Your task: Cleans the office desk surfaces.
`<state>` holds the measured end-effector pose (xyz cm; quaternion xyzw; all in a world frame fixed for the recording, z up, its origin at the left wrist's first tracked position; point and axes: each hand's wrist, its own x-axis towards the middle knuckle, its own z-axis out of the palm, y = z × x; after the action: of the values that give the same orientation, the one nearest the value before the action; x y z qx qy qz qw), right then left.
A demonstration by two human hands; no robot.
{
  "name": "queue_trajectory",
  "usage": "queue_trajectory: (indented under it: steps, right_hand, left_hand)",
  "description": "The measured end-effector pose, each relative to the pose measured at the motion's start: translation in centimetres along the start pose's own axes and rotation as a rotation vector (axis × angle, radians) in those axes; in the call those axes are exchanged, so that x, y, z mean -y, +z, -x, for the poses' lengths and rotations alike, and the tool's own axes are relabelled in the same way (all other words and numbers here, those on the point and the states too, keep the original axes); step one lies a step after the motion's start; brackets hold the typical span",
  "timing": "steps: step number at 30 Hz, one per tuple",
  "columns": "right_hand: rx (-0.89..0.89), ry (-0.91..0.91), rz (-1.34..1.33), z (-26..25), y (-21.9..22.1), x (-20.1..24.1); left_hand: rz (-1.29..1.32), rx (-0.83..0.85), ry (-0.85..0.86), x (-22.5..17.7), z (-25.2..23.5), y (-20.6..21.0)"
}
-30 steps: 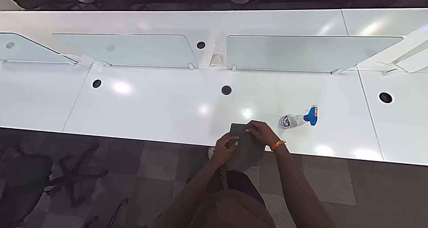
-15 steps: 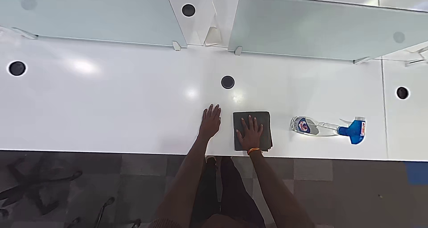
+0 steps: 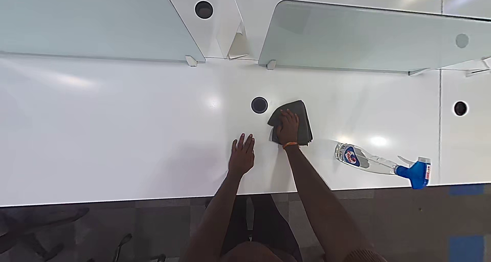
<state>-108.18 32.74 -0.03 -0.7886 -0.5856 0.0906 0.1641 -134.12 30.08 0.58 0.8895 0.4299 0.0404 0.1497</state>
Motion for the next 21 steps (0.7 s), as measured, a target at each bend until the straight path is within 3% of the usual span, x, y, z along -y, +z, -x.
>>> queue_trajectory:
  steps: [7,11,15,21]
  right_hand:
    - [-0.067,-0.015,0.015,-7.9,0.6,-0.2]
    - [-0.077,0.02,0.012,-8.3,0.7,0.2]
    - [-0.036,0.027,-0.002,-5.5,1.1,1.7]
    - [0.15,-0.163,-0.076,5.5,0.6,4.7]
  left_hand:
    - [0.003,-0.008,-0.008,0.1,0.0,0.1]
    - [0.027,-0.03,-0.012,0.1,0.3,0.4]
    - [0.04,-0.06,-0.003,0.3,0.2,0.5]
    - [0.066,-0.028,-0.012,0.3,0.4,0.7]
